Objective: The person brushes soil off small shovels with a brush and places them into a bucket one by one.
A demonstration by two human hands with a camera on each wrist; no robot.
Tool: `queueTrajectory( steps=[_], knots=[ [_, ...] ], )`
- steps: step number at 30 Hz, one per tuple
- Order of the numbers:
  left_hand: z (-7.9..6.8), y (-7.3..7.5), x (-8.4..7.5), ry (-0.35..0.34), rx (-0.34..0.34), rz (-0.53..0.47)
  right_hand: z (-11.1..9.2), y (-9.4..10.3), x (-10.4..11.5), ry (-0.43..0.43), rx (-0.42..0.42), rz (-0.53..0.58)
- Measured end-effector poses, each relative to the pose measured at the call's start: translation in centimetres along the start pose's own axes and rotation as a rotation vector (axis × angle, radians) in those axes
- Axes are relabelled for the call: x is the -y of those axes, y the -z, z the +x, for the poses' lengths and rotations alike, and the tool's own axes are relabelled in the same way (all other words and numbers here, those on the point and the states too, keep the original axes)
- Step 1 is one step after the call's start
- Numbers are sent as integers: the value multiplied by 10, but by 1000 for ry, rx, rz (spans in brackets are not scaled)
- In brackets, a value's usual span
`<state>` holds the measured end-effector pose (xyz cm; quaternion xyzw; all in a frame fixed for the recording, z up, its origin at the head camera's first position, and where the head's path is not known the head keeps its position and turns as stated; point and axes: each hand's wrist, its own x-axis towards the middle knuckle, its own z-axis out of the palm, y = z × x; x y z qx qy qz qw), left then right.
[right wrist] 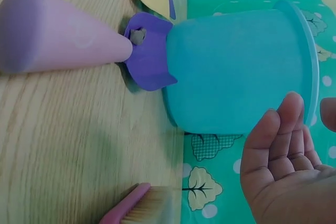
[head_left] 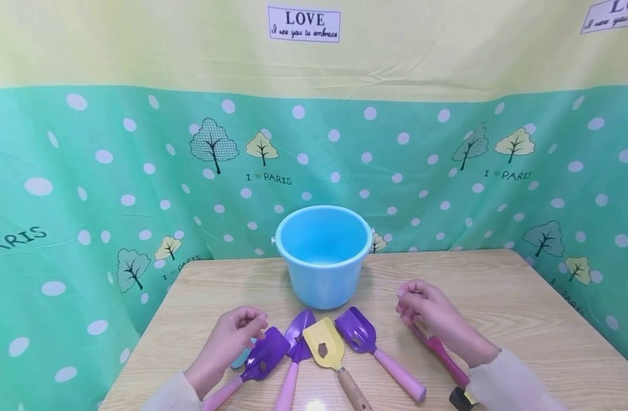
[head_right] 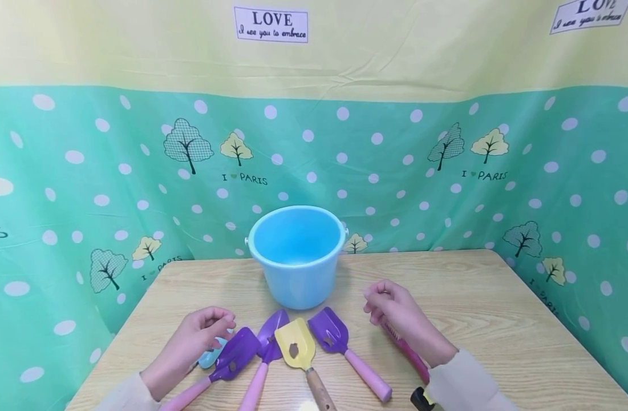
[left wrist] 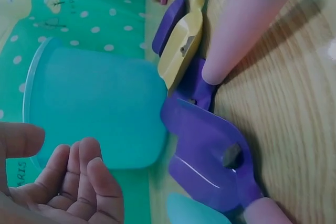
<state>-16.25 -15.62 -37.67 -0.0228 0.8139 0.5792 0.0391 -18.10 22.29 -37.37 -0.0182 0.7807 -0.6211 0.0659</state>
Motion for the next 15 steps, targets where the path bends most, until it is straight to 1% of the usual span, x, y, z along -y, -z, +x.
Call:
queueTrajectory(
  steps=[3, 7, 11, 15],
  knots=[
    [-3, 6, 6, 13, 14, 9, -3, 4, -2, -6, 3, -18],
    [-8, 14, 12, 13, 18, 39, -9, 9, -4, -9, 26, -74],
    [-12, 21, 17, 16, 1, 83, -14, 13, -6, 3, 50, -132],
    [-16, 28, 22, 21, -19, 118, -17, 18, -11, 15, 69, -164]
  ],
)
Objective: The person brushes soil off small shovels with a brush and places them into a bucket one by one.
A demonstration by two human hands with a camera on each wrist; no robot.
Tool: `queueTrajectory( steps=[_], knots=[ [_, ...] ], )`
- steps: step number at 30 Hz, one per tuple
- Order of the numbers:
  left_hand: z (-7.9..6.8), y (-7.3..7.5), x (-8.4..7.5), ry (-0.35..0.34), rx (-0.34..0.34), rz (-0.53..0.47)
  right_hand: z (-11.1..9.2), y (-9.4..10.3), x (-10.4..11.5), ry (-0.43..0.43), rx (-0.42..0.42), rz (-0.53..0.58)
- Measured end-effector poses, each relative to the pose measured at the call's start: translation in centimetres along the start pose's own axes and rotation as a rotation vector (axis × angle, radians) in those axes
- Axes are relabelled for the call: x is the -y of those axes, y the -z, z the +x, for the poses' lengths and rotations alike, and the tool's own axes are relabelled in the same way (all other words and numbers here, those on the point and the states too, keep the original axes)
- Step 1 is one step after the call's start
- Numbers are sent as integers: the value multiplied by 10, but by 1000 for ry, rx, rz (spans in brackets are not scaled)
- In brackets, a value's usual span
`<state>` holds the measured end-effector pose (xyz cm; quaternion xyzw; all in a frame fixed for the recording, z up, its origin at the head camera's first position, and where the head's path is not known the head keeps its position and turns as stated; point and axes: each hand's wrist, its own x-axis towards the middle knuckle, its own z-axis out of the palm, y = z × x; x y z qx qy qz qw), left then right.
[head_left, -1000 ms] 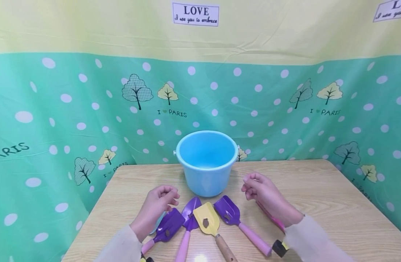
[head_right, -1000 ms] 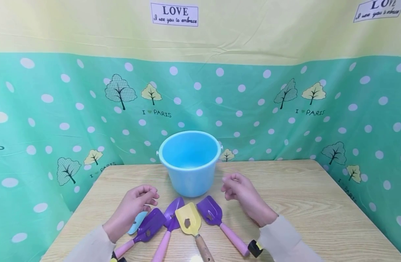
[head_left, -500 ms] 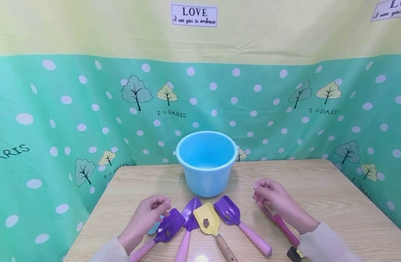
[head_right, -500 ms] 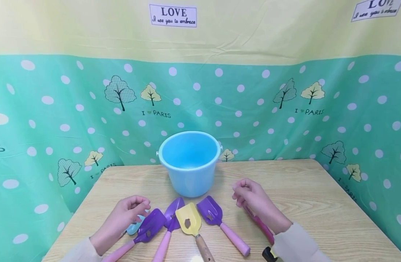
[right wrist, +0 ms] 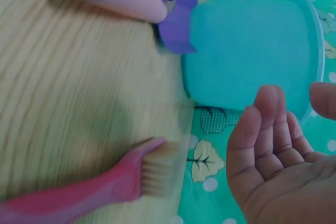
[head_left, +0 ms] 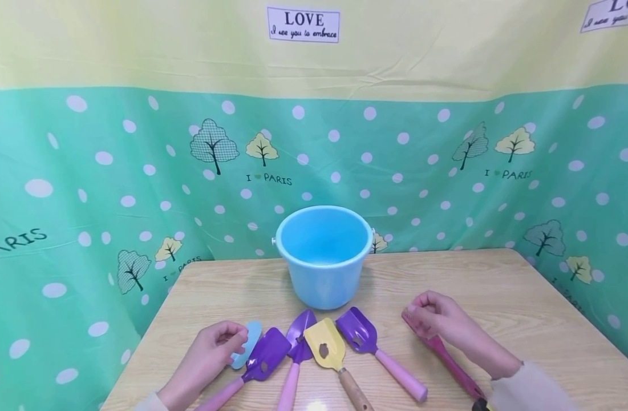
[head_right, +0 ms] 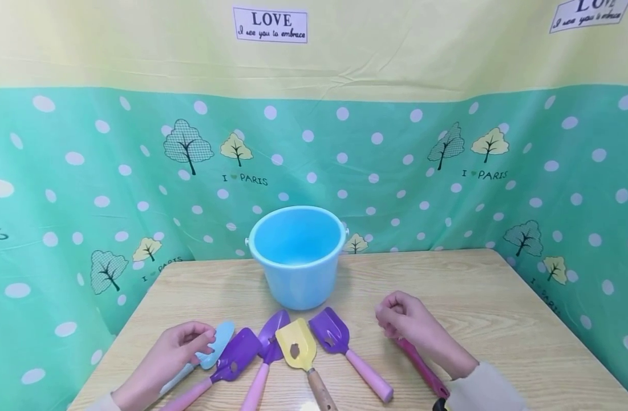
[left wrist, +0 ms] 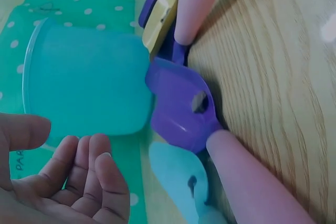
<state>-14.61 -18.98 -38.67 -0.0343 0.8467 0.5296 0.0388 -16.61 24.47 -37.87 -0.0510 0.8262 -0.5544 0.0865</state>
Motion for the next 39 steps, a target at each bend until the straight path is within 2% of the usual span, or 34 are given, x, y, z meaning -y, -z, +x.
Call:
queueTrajectory(
  steps=[5, 14, 21, 29, 39],
  knots=[
    [-3, 8, 7, -29, -3, 44, -5, 7, -7, 26, 15, -71],
    [-4, 24, 19, -30, -13, 152, -13, 21, -22, 34, 14, -156],
    [-4, 33, 26, -41, -14, 252, -18, 26, -28, 65, -58, -350],
    [-2, 38, 34, -45, 1, 296, -25, 29, -35, -35, -88, -488],
    [1, 41, 45, -24, -4, 356, -26, 25, -48, -184, -54, -590]
  ],
)
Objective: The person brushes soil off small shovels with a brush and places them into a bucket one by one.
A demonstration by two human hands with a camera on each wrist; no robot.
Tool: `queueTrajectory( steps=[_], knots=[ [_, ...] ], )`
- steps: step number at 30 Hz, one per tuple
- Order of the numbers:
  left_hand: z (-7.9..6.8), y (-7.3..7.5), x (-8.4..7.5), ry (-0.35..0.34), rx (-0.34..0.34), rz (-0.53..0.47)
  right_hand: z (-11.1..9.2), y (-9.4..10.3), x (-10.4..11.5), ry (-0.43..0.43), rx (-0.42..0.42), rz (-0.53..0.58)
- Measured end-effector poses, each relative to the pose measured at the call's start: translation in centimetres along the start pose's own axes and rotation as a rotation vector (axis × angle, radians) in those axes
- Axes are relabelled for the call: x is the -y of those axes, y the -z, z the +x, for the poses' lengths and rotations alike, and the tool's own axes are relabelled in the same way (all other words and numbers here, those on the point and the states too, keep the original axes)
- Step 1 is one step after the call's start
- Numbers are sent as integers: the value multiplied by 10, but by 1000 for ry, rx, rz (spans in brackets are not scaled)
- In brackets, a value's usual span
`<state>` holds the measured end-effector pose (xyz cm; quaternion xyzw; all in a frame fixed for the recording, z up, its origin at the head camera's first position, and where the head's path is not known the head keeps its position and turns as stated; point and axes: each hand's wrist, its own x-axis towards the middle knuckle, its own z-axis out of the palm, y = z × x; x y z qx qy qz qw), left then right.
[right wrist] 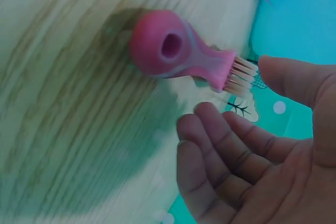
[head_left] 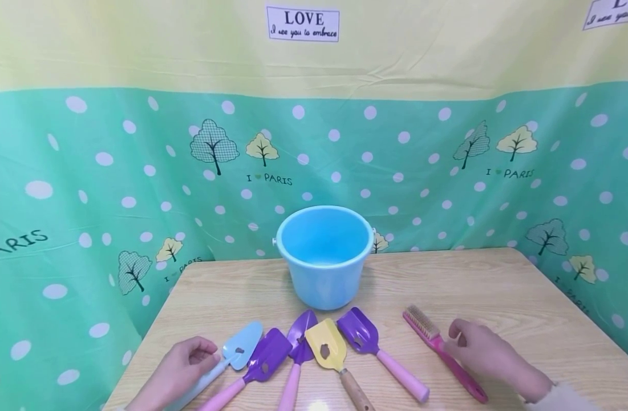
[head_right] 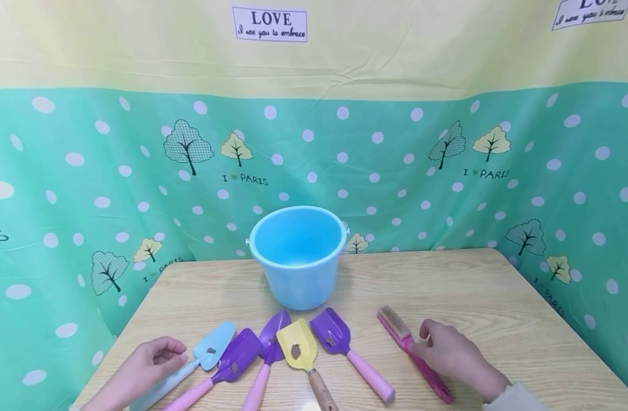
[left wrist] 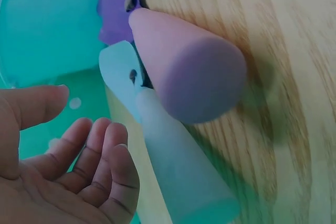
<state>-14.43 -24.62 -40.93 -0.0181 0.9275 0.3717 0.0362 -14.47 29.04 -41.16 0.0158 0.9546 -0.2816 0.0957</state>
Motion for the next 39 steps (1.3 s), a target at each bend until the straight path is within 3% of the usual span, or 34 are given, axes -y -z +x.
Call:
queueTrajectory(
  steps=[11, 19, 32, 39],
  knots=[
    [0, -3, 11, 9, 28, 28, 0, -8, -4, -52, 32, -100],
    [1, -6, 15, 42, 33, 42, 1, -11, -6, -33, 26, -170],
    [1, -13, 25, 21, 63, 61, -2, -18, -7, -36, 4, -174],
    [2, -18, 26, 72, 75, 86, -1, -22, -9, -47, 15, -161]
  ],
)
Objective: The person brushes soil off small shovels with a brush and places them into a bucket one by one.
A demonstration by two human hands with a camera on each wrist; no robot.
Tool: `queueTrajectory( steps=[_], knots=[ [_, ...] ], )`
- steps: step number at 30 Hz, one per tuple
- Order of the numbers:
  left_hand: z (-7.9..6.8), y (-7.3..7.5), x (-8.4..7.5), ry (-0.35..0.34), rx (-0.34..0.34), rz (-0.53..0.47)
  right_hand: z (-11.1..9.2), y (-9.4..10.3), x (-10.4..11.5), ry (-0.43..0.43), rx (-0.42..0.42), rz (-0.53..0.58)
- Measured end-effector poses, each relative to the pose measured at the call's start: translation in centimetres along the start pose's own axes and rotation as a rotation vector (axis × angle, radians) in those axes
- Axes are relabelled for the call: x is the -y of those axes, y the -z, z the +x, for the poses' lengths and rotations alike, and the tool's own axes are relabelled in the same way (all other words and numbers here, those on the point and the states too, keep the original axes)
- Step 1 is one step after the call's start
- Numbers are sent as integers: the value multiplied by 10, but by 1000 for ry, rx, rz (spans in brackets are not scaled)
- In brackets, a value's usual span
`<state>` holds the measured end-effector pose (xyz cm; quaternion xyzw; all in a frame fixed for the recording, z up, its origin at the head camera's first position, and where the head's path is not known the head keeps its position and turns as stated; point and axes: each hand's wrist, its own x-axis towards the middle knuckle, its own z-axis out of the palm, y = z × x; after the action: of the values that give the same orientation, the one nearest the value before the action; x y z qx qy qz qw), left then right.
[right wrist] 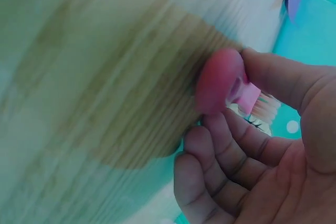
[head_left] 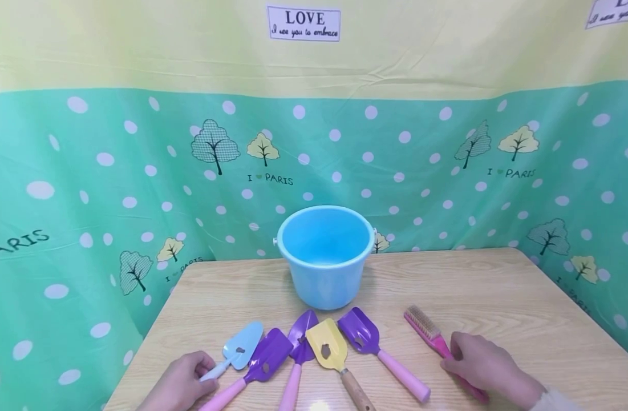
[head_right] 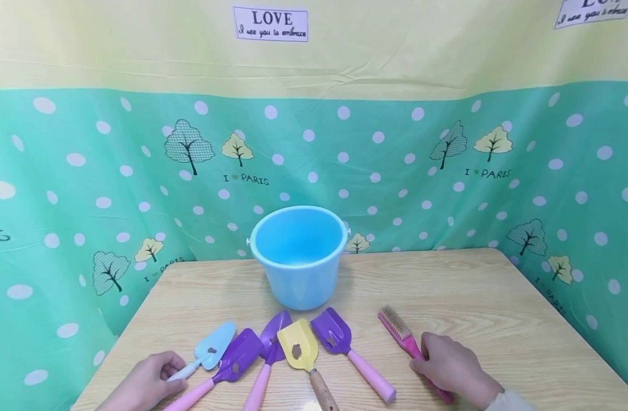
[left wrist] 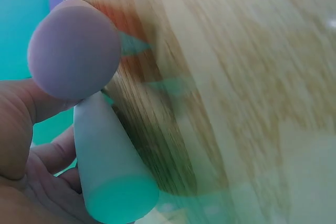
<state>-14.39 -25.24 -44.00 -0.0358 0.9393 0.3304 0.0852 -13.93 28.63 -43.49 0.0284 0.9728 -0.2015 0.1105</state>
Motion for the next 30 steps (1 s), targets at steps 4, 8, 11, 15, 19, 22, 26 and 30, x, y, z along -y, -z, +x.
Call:
queueTrajectory(
  steps=[4, 8, 11, 15, 19, 22, 26, 30],
  knots=[
    [1, -1, -2, -20, -3, 8, -1, -3, -3, -5, -5, 0],
    [1, -2, -2, -32, -5, 7, 1, -5, -3, 4, -21, -9],
    [1, -3, -1, -28, -7, 8, 1, -4, -1, 0, -22, 0],
    [2, -4, 0, -32, -26, 5, 1, -2, 4, -3, -39, 39],
    [2, -5, 0, -46, -48, 1, 1, 0, 6, 33, -100, 71],
    [3, -6, 0, -56, -56, 7, 2, 0, 6, 60, -134, 86],
    [5, -7, 0, -81, -71, 25, 4, 0, 5, 62, -152, 91],
    [6, -8, -1, -83, -79, 32, 3, 1, 9, 43, -149, 112]
  ],
)
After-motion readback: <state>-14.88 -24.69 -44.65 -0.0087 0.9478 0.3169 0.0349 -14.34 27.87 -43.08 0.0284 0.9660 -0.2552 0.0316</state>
